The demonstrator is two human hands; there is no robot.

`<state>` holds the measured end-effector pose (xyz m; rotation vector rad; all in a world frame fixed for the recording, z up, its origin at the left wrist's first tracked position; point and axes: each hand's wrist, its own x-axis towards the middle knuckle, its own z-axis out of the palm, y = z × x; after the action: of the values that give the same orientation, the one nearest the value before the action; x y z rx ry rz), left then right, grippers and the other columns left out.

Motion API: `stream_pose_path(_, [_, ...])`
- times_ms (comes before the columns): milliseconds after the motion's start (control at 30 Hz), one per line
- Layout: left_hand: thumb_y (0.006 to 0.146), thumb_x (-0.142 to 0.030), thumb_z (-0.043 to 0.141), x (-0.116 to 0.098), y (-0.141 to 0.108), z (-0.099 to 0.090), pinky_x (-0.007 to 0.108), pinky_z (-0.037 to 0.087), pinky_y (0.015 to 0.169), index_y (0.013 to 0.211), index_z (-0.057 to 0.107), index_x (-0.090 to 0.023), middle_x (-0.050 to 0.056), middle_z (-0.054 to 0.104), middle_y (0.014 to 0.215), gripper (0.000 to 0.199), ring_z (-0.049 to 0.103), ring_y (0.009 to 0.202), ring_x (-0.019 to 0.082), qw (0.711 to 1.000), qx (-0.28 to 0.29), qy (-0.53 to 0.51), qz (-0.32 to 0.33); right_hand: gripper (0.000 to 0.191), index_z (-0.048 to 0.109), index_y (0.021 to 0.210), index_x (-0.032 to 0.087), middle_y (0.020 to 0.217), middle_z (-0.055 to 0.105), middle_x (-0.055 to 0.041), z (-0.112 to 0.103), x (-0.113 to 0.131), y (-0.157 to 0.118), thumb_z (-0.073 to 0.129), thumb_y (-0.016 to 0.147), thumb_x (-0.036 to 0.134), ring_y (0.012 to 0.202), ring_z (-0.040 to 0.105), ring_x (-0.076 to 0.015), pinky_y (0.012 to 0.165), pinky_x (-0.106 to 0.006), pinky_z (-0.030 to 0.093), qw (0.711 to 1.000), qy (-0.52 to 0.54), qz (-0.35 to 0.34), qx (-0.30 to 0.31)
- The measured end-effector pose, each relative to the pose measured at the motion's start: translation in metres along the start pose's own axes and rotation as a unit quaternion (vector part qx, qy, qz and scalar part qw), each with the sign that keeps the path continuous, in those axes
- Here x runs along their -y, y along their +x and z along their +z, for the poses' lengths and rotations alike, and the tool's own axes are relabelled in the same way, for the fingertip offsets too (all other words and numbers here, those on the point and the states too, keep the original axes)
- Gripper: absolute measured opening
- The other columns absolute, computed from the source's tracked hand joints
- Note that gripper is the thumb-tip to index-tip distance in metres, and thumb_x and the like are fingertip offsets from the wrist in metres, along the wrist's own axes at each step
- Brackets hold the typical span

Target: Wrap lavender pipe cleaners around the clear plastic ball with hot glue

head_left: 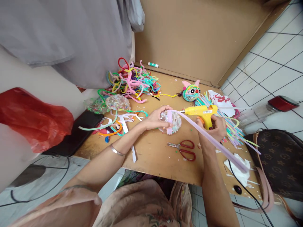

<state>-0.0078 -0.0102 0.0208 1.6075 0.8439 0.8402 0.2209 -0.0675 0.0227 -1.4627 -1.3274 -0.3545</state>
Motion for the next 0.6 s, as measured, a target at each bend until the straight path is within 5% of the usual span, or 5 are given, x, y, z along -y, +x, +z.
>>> stream_pose_path(133, [0.055,-0.031,0.078,-0.002,-0.001,0.001,0.024,0.045,0.068,0.116,0.051,-0.018,-0.001,0.056,0.091,0.068,0.052,0.077,0.013,1.0,0.005,-0.012,-0.01,0.036,0.067,0.085,0.016,0.078,0.062,-0.0014,0.005,-0.006,0.003,0.074,0.061,0.042,0.069,0.054,-0.0154,0.064,-0.031,0.047,0.984,0.086,0.153,0.025])
stream_pose_path(300, [0.053,-0.031,0.077,-0.004,-0.002,0.001,0.025,0.045,0.073,0.114,0.051,-0.018,0.0,0.056,0.094,0.067,0.053,0.083,0.015,1.0,0.002,-0.008,-0.001,0.032,0.063,0.07,0.018,0.062,0.054,0.0052,0.008,-0.017,0.011,0.074,0.057,0.045,0.056,0.044,-0.0082,0.054,-0.023,0.04,0.908,0.255,0.331,0.03])
stream_pose_path(600, [0.056,-0.035,0.076,0.002,-0.001,-0.001,0.026,0.046,0.077,0.117,0.053,-0.019,0.002,0.057,0.102,0.067,0.052,0.091,0.017,0.999,-0.005,0.032,0.009,0.036,0.058,0.065,0.017,0.055,0.04,0.0055,0.019,-0.049,0.0,0.062,0.065,0.053,0.052,0.031,-0.0086,0.046,-0.025,0.027,0.944,0.134,0.283,0.109])
